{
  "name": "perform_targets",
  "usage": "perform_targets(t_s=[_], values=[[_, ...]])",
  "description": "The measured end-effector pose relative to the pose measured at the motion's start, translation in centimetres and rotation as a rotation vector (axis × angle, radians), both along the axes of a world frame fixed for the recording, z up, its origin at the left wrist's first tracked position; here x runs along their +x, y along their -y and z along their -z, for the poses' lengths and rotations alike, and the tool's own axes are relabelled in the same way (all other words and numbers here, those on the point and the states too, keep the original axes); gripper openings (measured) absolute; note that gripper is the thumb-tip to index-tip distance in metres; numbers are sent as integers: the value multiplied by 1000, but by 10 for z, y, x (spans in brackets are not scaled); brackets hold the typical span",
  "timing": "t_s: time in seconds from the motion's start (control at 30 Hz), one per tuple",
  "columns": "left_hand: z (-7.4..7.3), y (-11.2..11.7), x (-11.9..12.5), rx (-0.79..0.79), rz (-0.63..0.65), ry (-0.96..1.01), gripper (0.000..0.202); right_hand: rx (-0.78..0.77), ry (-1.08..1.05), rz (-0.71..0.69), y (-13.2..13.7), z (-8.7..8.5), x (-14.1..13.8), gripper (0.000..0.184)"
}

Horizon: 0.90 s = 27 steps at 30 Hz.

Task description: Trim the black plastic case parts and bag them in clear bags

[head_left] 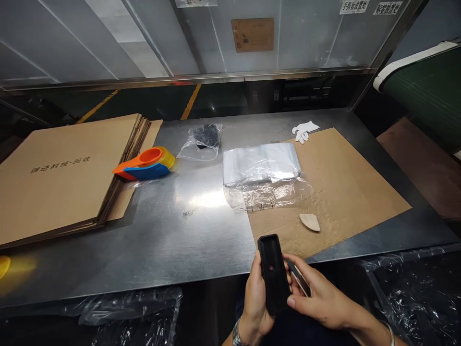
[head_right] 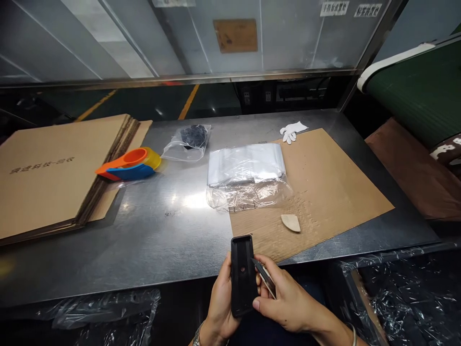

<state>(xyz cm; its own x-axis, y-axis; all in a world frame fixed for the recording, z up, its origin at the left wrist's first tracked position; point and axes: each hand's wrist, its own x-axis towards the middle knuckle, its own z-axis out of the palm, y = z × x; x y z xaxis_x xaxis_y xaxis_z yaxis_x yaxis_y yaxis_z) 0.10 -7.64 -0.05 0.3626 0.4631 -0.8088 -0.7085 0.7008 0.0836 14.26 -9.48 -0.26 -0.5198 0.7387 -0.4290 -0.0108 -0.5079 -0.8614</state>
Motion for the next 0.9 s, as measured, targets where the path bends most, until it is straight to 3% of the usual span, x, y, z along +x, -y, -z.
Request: perform_targets(t_s=[0.13, 0.23, 0.3, 0.43, 0.57, 0.7, 0.8, 0.9], values=[[3, -4, -5, 32, 14, -50, 52, 122, 271, 87, -7, 11, 22, 50], [8, -6, -5, 33, 58, -21, 50, 320, 681, 235, -25, 28, 52, 45], [11, -7, -3, 64, 68, -26, 51, 432, 1026, 263, -42, 42, 73, 43], [20, -13, 4, 231, 123, -263, 49, 475, 1443, 269, -73, 67, 106, 39], [43, -24, 15, 447, 182, -549, 43, 516, 1593, 302, -94, 82, 119, 36], [75, -41, 26, 610, 167, -758, 53, 678, 1601, 346, -104, 79, 107, 32], [95, -50, 33, 702, 152, -935, 63, 877, 1413, 226, -110, 70, 77, 24], [105, -54, 40, 806, 145, -1050, 64, 1040, 1212, 38, -127, 67, 38, 20]])
